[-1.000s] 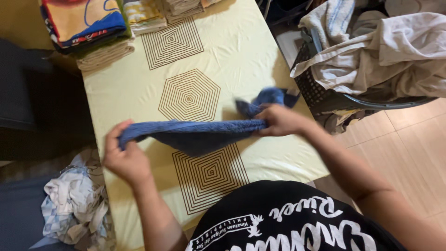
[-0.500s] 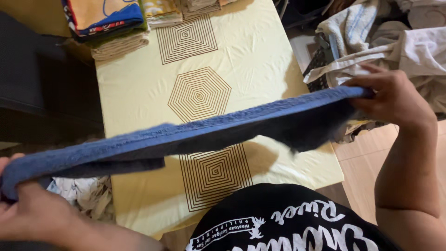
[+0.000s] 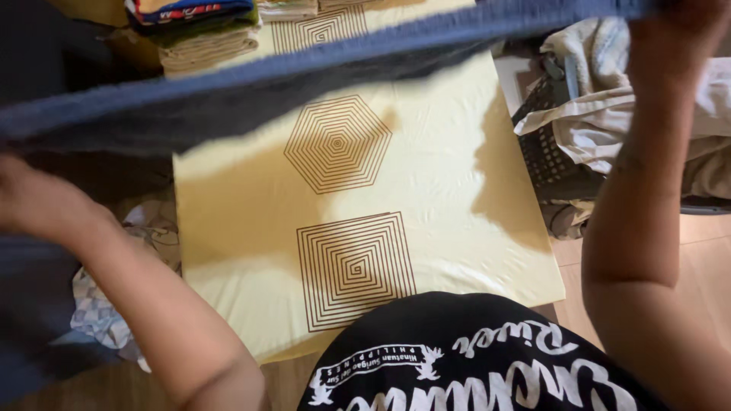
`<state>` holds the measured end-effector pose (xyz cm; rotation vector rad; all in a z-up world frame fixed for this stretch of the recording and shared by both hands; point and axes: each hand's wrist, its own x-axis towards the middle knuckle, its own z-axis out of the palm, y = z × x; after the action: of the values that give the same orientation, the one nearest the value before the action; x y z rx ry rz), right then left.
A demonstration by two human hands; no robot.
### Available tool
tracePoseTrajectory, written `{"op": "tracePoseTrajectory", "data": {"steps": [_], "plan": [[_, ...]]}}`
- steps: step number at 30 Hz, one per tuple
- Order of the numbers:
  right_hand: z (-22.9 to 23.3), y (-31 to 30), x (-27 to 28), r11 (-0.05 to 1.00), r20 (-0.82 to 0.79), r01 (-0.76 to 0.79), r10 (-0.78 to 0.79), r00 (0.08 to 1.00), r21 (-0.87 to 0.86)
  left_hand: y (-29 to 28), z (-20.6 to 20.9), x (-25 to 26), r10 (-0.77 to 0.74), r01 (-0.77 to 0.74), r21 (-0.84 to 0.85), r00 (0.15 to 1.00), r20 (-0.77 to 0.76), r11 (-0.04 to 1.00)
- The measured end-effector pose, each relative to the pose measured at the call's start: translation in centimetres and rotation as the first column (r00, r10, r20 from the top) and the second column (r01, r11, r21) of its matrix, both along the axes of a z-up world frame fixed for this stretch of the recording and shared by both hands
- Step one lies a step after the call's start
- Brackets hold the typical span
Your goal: The person folds a large graphic towel and two smaller towels on a table. They smooth and align each towel, fold them into compact rectangles, and stack them neatly on the table.
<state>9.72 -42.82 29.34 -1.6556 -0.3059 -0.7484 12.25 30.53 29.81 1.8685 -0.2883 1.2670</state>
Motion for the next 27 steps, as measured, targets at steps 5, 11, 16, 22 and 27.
{"op": "tracePoseTrajectory", "data": {"steps": [5, 11, 16, 22, 27], "plan": [[-6.7, 2.8, -4.3, 0.902, -0.085, 0.135, -0.185, 0.979, -0.409, -0.1, -6.9, -4.9, 0.035, -0.048, -0.044, 0.969, -0.246, 0.998], [-22.4, 5.4, -9.8, 0.799, -0.341, 0.028, -0.287, 0.895, -0.600, -0.5, -23.0, -10.8, 0.105, -0.126, 0.015, 0.750, -0.653, 0.992], [-29.8, 6.4, -15.5, 0.689, -0.330, 0.010, -0.361, 0.872, -0.725, 0.7, -30.8, -16.2, 0.318, -0.139, 0.324, 0.730, -0.606, 0.936], [-29.0, 7.1, -18.0, 0.684, -0.333, 0.071, -0.440, 0.834, -0.726, 1.7, -32.3, -17.3, 0.363, -0.209, 0.300, 0.626, -0.690, 0.931], [-27.6, 7.5, -17.5, 0.661, -0.329, 0.091, -0.482, 0.812, -0.745, -1.7, -31.9, -14.6, 0.449, -0.183, 0.466, 0.697, -0.559, 0.865]]}}
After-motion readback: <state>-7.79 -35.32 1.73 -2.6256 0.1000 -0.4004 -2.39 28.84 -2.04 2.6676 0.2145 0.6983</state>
